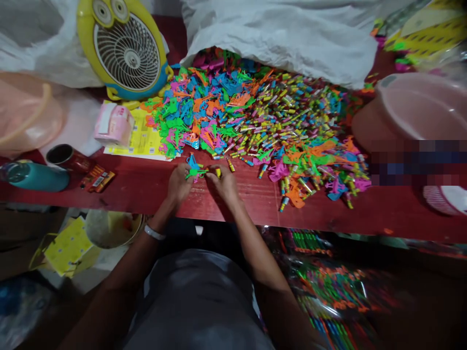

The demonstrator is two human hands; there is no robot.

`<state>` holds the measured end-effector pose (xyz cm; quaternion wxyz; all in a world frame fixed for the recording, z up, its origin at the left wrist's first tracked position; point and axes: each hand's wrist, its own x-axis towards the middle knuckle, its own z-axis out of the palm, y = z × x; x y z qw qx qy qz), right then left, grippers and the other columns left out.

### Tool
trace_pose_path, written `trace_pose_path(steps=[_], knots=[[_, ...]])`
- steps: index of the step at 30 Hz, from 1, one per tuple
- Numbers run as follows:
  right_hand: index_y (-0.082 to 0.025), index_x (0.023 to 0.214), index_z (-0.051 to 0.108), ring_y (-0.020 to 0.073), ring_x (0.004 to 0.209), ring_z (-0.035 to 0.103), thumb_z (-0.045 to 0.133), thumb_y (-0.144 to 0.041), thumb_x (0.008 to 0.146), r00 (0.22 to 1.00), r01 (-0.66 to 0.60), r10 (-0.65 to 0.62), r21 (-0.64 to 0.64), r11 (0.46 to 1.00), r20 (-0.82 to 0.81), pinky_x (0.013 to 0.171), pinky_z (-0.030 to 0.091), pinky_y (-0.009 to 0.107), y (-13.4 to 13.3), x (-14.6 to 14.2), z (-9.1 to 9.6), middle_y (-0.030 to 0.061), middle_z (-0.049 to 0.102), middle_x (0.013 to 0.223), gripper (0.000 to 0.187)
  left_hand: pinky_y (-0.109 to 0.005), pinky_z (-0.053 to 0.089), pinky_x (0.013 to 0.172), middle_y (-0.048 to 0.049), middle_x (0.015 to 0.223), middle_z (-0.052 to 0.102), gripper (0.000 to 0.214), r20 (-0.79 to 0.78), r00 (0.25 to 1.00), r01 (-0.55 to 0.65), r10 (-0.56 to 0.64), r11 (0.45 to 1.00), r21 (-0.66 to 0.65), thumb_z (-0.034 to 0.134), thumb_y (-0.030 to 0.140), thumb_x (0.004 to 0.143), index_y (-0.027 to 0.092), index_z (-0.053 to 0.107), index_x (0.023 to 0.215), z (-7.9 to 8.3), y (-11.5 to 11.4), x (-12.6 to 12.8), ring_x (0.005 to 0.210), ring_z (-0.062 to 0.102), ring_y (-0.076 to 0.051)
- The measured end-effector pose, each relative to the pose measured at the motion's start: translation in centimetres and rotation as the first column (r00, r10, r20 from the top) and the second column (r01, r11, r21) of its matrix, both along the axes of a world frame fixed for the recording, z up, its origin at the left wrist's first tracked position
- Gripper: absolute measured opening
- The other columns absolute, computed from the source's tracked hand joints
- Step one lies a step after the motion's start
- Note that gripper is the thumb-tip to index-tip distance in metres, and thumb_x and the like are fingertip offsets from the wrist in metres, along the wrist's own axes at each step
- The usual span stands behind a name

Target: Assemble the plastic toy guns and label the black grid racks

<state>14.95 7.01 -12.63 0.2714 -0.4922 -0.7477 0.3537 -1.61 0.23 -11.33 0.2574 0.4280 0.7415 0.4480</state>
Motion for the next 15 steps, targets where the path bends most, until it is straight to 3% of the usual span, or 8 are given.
trace_pose_path(steps=[3,7,10,13,15], knots=[[-0.016,0.110,0.072,0.0253,0.102,0.065,0.075,-0.031,0.088,1.000,0.013,-0.013,0.090,0.996,-0.002,0.095,0.053,0.040,-0.3,1.1,-0.4,0.0126,0.070,0.110,0.026,-0.028,0.046,0.074,0.0014,0.082,0.066,0.029,0.291,0.951,-0.123,0.100,0.990,0.062,0.081,0.031,0.070,0.021,0.066,0.093,0.6,-1.3,0.2,0.076,0.060,-0.016],[-0.018,0.113,0.073,0.0271,0.109,0.060,0.068,-0.030,0.094,0.994,-0.084,0.068,0.227,0.970,0.080,0.098,0.052,0.042,-1.8,1.7,-0.9,0.0144,0.065,0.113,0.023,-0.028,0.047,0.073,-0.0006,0.075,0.069,0.030,0.643,0.764,-0.099,0.055,0.994,0.033,0.083,0.043,0.067,0.018,0.069,0.078,1.7,-2.2,1.2,0.075,0.063,-0.015],[-0.021,0.122,0.070,0.0262,0.115,0.059,0.058,-0.034,0.101,0.999,-0.040,0.045,0.291,0.956,-0.010,0.102,0.051,0.043,-2.4,2.3,-1.1,0.0141,0.062,0.120,0.028,-0.028,0.049,0.071,-0.0008,0.072,0.070,0.035,0.747,0.658,-0.142,0.095,0.990,0.000,0.087,0.043,0.061,0.018,0.069,0.076,2.3,-2.5,1.9,0.074,0.064,-0.016],[-0.022,0.123,0.067,0.0247,0.114,0.061,0.048,-0.040,0.105,0.992,0.103,-0.074,0.312,0.945,-0.102,0.102,0.051,0.044,-2.4,3.6,-1.0,0.0120,0.063,0.118,0.032,-0.028,0.052,0.071,-0.0015,0.074,0.072,0.038,0.766,0.633,-0.166,0.110,0.986,-0.004,0.091,0.043,0.057,0.018,0.069,0.077,2.3,-2.9,2.1,0.078,0.068,-0.018],[-0.022,0.118,0.068,0.0249,0.107,0.062,0.049,-0.044,0.105,0.992,0.129,-0.121,0.294,0.947,-0.047,0.098,0.052,0.042,-2.4,4.1,-0.9,0.0112,0.065,0.112,0.032,-0.028,0.053,0.071,-0.0022,0.077,0.073,0.038,0.766,0.632,-0.179,0.120,0.984,-0.006,0.092,0.042,0.057,0.018,0.070,0.078,2.0,-3.1,2.2,0.080,0.070,-0.019]])
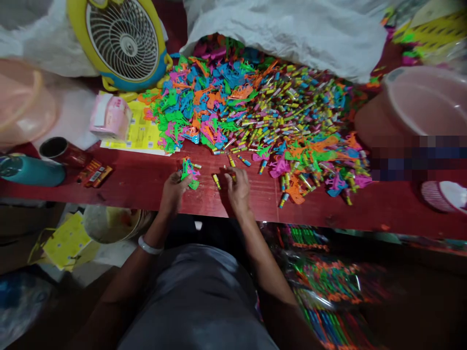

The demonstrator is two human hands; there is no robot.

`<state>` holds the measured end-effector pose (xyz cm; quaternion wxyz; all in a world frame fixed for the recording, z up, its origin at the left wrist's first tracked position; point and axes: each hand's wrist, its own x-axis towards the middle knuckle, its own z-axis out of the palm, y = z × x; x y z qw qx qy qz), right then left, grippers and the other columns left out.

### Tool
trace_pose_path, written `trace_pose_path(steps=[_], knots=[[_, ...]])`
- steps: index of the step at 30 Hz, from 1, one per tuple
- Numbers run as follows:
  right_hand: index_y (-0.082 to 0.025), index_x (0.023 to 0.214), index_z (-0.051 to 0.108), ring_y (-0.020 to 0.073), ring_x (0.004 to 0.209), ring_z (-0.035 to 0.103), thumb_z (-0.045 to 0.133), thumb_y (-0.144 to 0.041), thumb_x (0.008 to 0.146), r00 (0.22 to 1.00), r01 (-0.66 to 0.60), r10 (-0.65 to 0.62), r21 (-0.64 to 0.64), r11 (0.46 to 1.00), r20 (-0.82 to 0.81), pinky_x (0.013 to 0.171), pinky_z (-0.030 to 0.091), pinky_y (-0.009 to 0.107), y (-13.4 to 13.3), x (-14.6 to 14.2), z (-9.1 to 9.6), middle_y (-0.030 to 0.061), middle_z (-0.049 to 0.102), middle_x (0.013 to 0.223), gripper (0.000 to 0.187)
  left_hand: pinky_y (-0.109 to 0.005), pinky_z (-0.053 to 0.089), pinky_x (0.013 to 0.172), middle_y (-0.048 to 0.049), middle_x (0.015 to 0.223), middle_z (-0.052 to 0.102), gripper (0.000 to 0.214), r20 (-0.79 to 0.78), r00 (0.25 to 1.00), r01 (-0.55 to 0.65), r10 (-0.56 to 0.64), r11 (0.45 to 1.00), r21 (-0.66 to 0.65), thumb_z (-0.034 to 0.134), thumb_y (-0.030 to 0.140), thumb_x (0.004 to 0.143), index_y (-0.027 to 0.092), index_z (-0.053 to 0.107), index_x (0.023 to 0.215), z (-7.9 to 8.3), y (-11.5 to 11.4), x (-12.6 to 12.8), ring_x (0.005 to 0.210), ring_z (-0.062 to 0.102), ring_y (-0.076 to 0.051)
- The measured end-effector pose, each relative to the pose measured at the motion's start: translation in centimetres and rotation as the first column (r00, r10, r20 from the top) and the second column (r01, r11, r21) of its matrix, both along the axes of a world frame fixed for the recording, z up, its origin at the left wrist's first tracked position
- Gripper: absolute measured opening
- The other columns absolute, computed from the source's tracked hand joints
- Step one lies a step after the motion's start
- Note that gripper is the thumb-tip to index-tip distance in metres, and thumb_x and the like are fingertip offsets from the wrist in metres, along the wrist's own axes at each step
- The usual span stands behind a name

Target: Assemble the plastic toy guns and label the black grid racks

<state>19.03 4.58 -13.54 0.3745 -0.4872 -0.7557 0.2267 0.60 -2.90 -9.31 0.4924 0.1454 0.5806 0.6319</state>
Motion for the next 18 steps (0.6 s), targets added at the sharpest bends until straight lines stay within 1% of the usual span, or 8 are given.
trace_pose_path(steps=[4,6,8,10,13,14,15,18], knots=[[-0.019,0.106,0.069,0.0260,0.098,0.063,0.061,-0.041,0.098,0.970,-0.043,0.074,-0.135,0.990,0.230,0.089,0.051,0.039,-0.5,-0.9,0.5,0.0125,0.067,0.106,0.024,-0.027,0.053,0.068,-0.0041,0.085,0.076,0.034,-0.068,0.998,-0.001,0.001,1.000,-0.001,0.089,0.039,0.062,0.018,0.072,0.082,-0.5,-0.3,0.6,0.082,0.071,-0.019],[-0.019,0.100,0.067,0.0258,0.095,0.062,0.062,-0.035,0.097,0.963,-0.054,0.103,-0.195,0.979,0.248,0.086,0.050,0.038,-0.8,-1.5,0.8,0.0122,0.067,0.102,0.018,-0.028,0.054,0.070,-0.0043,0.089,0.076,0.031,-0.091,0.996,0.006,-0.004,1.000,0.023,0.086,0.039,0.066,0.019,0.073,0.085,-0.5,-0.4,1.1,0.083,0.070,-0.019],[-0.019,0.096,0.063,0.0233,0.087,0.062,0.061,-0.036,0.096,0.989,-0.048,0.083,-0.267,0.963,0.122,0.081,0.050,0.036,-1.1,-1.7,1.1,0.0089,0.067,0.093,0.017,-0.029,0.054,0.073,-0.0031,0.088,0.075,0.028,-0.092,0.996,0.008,-0.003,0.999,0.050,0.084,0.038,0.069,0.019,0.072,0.086,-0.5,-0.5,1.5,0.083,0.068,-0.018],[-0.020,0.098,0.059,0.0192,0.074,0.061,0.061,-0.044,0.095,0.991,-0.093,0.050,-0.386,0.918,-0.121,0.072,0.049,0.033,-1.6,-1.6,1.4,0.0035,0.065,0.084,0.024,-0.029,0.054,0.077,-0.0015,0.085,0.073,0.024,-0.102,0.995,-0.002,0.010,0.997,0.072,0.082,0.035,0.070,0.020,0.070,0.085,-0.4,-0.6,1.8,0.082,0.067,-0.017],[-0.022,0.101,0.060,0.0145,0.061,0.056,0.065,-0.053,0.090,0.916,-0.263,0.052,-0.499,0.826,-0.397,0.060,0.046,0.027,-2.6,-1.5,1.7,-0.0028,0.061,0.074,0.033,-0.030,0.052,0.084,-0.0014,0.088,0.073,0.022,-0.119,0.993,0.026,-0.011,0.993,0.118,0.080,0.033,0.073,0.019,0.070,0.088,-0.6,-0.8,2.3,0.086,0.067,-0.016],[-0.023,0.098,0.062,0.0140,0.060,0.055,0.066,-0.053,0.089,0.907,-0.284,0.066,-0.488,0.826,-0.416,0.059,0.045,0.027,-3.0,-1.5,1.8,-0.0035,0.060,0.072,0.032,-0.030,0.052,0.087,-0.0017,0.089,0.073,0.023,-0.115,0.993,0.047,-0.032,0.990,0.131,0.081,0.033,0.074,0.019,0.070,0.089,-0.6,-0.9,2.5,0.088,0.067,-0.017],[-0.023,0.094,0.063,0.0143,0.061,0.055,0.068,-0.051,0.088,0.912,-0.276,0.084,-0.450,0.849,-0.401,0.059,0.045,0.027,-3.4,-1.5,1.8,-0.0031,0.060,0.072,0.029,-0.031,0.052,0.088,-0.0020,0.090,0.073,0.025,-0.112,0.992,0.068,-0.053,0.988,0.138,0.081,0.035,0.075,0.019,0.070,0.090,-0.7,-1.0,2.8,0.090,0.067,-0.017],[-0.023,0.088,0.067,0.0185,0.074,0.062,0.063,-0.040,0.093,0.958,-0.194,0.140,-0.205,0.959,-0.250,0.070,0.050,0.031,-4.1,-1.5,1.8,0.0029,0.067,0.081,0.019,-0.031,0.053,0.090,-0.0027,0.096,0.071,0.031,-0.084,0.990,0.120,-0.111,0.985,0.123,0.082,0.043,0.077,0.019,0.069,0.092,-0.6,-1.4,3.6,0.093,0.066,-0.017]])
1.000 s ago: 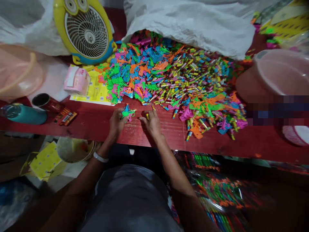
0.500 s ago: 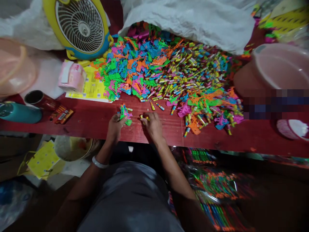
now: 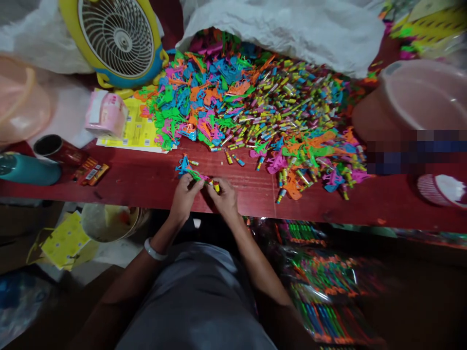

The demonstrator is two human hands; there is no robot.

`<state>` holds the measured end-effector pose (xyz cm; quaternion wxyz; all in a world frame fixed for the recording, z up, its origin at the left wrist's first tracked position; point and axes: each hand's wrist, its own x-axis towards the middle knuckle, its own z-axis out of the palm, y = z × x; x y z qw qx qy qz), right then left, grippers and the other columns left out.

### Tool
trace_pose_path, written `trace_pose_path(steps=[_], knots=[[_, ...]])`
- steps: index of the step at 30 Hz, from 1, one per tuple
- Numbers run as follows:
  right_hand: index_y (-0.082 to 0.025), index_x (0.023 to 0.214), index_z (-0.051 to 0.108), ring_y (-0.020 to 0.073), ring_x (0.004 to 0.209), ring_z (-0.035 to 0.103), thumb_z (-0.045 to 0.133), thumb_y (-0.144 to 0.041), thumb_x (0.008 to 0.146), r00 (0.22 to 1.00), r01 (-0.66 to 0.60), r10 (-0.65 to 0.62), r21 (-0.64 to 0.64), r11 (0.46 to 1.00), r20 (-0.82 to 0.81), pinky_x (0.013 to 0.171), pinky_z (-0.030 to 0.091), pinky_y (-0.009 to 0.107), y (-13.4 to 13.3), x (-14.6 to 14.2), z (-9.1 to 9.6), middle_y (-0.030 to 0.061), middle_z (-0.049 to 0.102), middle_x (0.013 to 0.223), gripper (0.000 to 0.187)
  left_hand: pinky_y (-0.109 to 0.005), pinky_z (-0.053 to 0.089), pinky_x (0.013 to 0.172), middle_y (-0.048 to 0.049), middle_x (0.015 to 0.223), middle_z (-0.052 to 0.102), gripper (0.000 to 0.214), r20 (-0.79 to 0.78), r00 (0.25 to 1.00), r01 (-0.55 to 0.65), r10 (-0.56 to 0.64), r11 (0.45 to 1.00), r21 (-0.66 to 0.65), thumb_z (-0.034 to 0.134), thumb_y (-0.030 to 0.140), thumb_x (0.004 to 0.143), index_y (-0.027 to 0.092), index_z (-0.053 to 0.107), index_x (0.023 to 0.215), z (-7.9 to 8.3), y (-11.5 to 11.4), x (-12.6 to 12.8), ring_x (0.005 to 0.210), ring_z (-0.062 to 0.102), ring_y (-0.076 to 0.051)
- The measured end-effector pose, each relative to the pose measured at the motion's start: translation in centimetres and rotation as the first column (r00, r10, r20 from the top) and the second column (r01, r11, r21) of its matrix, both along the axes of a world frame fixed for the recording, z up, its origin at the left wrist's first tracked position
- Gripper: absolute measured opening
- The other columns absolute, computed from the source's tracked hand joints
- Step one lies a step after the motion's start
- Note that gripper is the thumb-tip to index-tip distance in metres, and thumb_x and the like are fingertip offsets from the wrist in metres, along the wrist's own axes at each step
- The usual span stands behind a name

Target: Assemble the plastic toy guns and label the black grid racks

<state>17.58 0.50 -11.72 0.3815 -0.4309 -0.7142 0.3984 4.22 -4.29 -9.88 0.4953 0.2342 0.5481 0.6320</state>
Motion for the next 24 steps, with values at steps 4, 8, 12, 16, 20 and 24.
trace_pose_path(steps=[4,8,12,16,20,24], knots=[[-0.023,0.097,0.071,0.0228,0.087,0.067,0.055,-0.034,0.099,0.983,-0.151,0.123,0.217,0.964,0.136,0.081,0.054,0.036,-0.6,0.7,0.0,0.0090,0.072,0.092,0.020,-0.032,0.055,0.087,-0.0046,0.101,0.073,0.041,0.098,0.995,0.007,0.003,0.995,-0.101,0.079,0.053,0.078,0.019,0.071,0.100,0.5,-0.3,0.1,0.096,0.068,-0.019],[-0.024,0.110,0.069,0.0225,0.088,0.069,0.062,-0.048,0.097,0.990,-0.114,0.110,0.040,0.993,0.083,0.080,0.057,0.035,-0.8,1.6,0.1,0.0070,0.075,0.099,0.028,-0.033,0.054,0.085,-0.0036,0.087,0.074,0.040,0.093,0.995,-0.023,0.038,0.987,-0.158,0.086,0.048,0.068,0.018,0.072,0.090,1.2,-0.3,-0.8,0.090,0.070,-0.021],[-0.023,0.102,0.072,0.0226,0.086,0.070,0.061,-0.053,0.095,0.994,-0.045,0.049,-0.047,0.998,0.095,0.084,0.057,0.037,-0.1,1.9,0.2,0.0065,0.077,0.098,0.032,-0.032,0.053,0.080,-0.0026,0.080,0.073,0.038,0.077,0.997,0.017,-0.002,0.980,-0.198,0.087,0.047,0.064,0.017,0.071,0.082,2.1,-0.5,-0.9,0.081,0.069,-0.019],[-0.024,0.098,0.074,0.0232,0.089,0.071,0.061,-0.053,0.095,0.995,-0.070,0.073,-0.048,0.996,0.071,0.085,0.056,0.037,0.2,1.7,0.4,0.0067,0.078,0.098,0.032,-0.028,0.049,0.073,-0.0004,0.073,0.069,0.034,-0.018,1.000,0.016,-0.020,0.983,-0.184,0.084,0.047,0.068,0.017,0.070,0.076,2.2,-0.7,-0.3,0.073,0.061,-0.016],[-0.024,0.097,0.074,0.0224,0.088,0.071,0.063,-0.053,0.094,0.997,-0.064,0.068,-0.088,0.994,0.042,0.085,0.056,0.036,-0.1,1.6,0.5,0.0054,0.078,0.097,0.031,-0.025,0.045,0.068,0.0020,0.069,0.063,0.030,-0.059,0.998,0.014,-0.024,0.987,-0.160,0.081,0.045,0.072,0.018,0.067,0.073,2.1,-0.6,-0.1,0.069,0.055,-0.013],[-0.024,0.096,0.074,0.0220,0.086,0.071,0.064,-0.051,0.093,0.997,-0.077,0.080,-0.114,0.990,0.020,0.085,0.056,0.036,-0.1,1.7,0.6,0.0046,0.078,0.096,0.029,-0.024,0.044,0.067,0.0025,0.070,0.061,0.027,-0.104,0.994,0.012,-0.028,0.988,-0.155,0.079,0.042,0.075,0.017,0.066,0.074,2.0,-0.7,-0.2,0.068,0.052,-0.012]])
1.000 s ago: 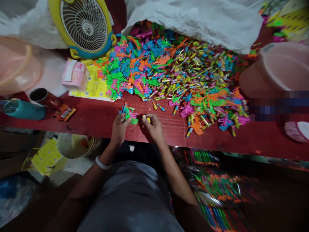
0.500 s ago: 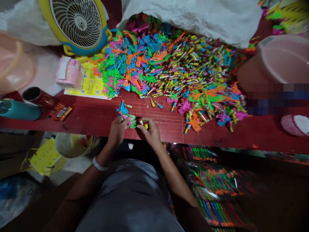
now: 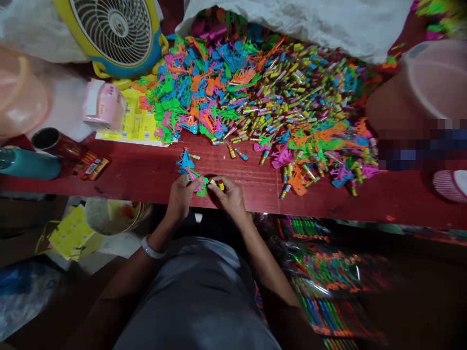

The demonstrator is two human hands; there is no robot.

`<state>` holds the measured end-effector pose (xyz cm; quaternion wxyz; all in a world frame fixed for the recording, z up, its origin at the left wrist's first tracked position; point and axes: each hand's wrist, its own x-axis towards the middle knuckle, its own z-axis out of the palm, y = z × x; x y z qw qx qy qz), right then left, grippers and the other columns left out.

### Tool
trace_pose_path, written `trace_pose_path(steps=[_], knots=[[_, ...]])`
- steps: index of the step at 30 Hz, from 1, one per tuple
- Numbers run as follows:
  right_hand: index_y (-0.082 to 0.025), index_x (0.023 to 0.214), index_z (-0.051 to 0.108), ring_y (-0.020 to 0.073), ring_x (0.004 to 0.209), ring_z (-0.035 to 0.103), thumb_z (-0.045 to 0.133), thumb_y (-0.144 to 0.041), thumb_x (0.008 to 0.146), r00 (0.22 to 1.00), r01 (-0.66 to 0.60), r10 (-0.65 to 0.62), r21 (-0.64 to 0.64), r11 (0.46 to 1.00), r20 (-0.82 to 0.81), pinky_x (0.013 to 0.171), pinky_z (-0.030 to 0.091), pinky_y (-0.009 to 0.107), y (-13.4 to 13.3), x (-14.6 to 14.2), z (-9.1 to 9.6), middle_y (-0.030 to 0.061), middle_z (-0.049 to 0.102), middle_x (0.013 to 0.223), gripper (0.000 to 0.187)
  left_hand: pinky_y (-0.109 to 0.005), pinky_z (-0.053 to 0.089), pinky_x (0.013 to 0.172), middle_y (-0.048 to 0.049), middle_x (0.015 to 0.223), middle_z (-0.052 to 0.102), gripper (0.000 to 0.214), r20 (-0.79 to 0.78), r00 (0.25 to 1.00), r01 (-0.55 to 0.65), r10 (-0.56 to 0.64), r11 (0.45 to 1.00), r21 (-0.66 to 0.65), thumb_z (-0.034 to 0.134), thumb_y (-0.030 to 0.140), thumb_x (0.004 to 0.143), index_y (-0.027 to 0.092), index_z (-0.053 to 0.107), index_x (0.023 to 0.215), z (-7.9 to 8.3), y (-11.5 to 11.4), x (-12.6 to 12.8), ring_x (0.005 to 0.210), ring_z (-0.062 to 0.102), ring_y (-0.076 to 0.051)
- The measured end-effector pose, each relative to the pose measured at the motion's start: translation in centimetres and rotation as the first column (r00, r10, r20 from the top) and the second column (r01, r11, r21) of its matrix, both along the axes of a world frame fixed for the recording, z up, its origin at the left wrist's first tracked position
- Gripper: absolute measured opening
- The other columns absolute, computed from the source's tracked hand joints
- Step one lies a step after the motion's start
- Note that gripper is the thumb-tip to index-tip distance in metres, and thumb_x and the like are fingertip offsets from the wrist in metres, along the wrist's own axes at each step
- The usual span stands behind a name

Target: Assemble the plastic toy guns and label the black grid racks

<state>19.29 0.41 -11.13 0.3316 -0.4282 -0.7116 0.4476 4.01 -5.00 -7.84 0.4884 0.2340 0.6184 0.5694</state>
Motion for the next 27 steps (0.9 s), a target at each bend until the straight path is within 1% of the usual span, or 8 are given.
trace_pose_path(steps=[9,14,16,18,20,21,24,27], knots=[[-0.024,0.097,0.071,0.0239,0.091,0.071,0.061,-0.039,0.096,0.999,0.031,-0.036,0.114,0.993,0.035,0.083,0.057,0.038,-2.6,-0.7,-1.1,0.0087,0.076,0.097,0.019,-0.025,0.043,0.066,0.0035,0.072,0.059,0.022,-0.006,0.990,-0.140,0.141,0.990,0.017,0.074,0.039,0.079,0.020,0.062,0.079,-2.1,0.0,2.1,0.067,0.052,-0.012],[-0.025,0.098,0.073,0.0247,0.089,0.069,0.062,-0.049,0.096,0.992,0.052,-0.069,0.151,0.987,0.110,0.085,0.058,0.041,-0.7,3.4,-0.7,0.0081,0.075,0.094,0.027,-0.029,0.046,0.073,-0.0006,0.076,0.060,0.029,-0.103,0.994,0.040,-0.038,0.999,0.018,0.075,0.045,0.081,0.020,0.061,0.079,-2.2,0.8,2.2,0.074,0.055,-0.016],[-0.026,0.102,0.075,0.0254,0.094,0.068,0.063,-0.053,0.094,0.956,0.220,-0.262,0.273,0.937,0.129,0.089,0.057,0.044,1.8,6.4,0.3,0.0086,0.073,0.099,0.031,-0.034,0.047,0.089,-0.0053,0.089,0.063,0.026,-0.273,0.962,0.009,0.008,0.998,0.063,0.075,0.044,0.083,0.021,0.063,0.086,-1.9,1.8,0.8,0.091,0.059,-0.022],[-0.024,0.107,0.074,0.0267,0.102,0.065,0.065,-0.056,0.092,0.849,0.432,-0.517,0.424,0.796,0.106,0.093,0.054,0.048,4.3,9.1,1.4,0.0108,0.068,0.110,0.037,-0.042,0.040,0.107,-0.0110,0.108,0.063,0.029,-0.471,0.873,-0.103,0.129,0.991,0.080,0.080,0.040,0.079,0.021,0.062,0.093,-1.9,2.9,-1.2,0.116,0.054,-0.029],[-0.022,0.110,0.073,0.0273,0.103,0.063,0.065,-0.059,0.090,0.756,0.546,-0.651,0.482,0.685,0.070,0.095,0.053,0.050,5.9,10.5,2.2,0.0120,0.064,0.112,0.043,-0.050,0.032,0.116,-0.0154,0.121,0.060,0.036,-0.601,0.779,-0.192,0.176,0.981,0.038,0.086,0.033,0.071,0.021,0.060,0.093,-2.3,4.0,-3.2,0.133,0.044,-0.036],[-0.021,0.109,0.072,0.0266,0.100,0.063,0.066,-0.061,0.088,0.747,0.569,-0.662,0.459,0.683,0.060,0.093,0.053,0.049,6.1,10.4,2.3,0.0116,0.065,0.109,0.046,-0.052,0.030,0.116,-0.0160,0.121,0.060,0.037,-0.630,0.759,-0.207,0.165,0.978,0.007,0.087,0.030,0.067,0.021,0.059,0.089,-2.7,4.4,-4.1,0.135,0.042,-0.038],[-0.021,0.101,0.068,0.0217,0.083,0.062,0.070,-0.064,0.082,0.866,0.483,-0.499,0.187,0.855,0.042,0.080,0.055,0.041,4.7,7.2,1.4,0.0072,0.068,0.093,0.047,-0.047,0.040,0.106,-0.0105,0.097,0.064,0.035,-0.566,0.817,-0.167,0.110,0.985,-0.049,0.087,0.024,0.059,0.023,0.056,0.074,-3.8,4.8,-5.4,0.116,0.054,-0.035],[-0.021,0.091,0.065,0.0179,0.075,0.060,0.072,-0.063,0.080,0.978,0.197,-0.205,-0.132,0.971,-0.045,0.072,0.054,0.034,2.0,2.5,-0.2,0.0039,0.070,0.085,0.043,-0.034,0.046,0.082,-0.0017,0.074,0.060,0.031,-0.396,0.908,-0.163,0.134,0.986,-0.040,0.086,0.026,0.059,0.023,0.059,0.072,-3.8,3.8,-4.7,0.083,0.058,-0.023]])
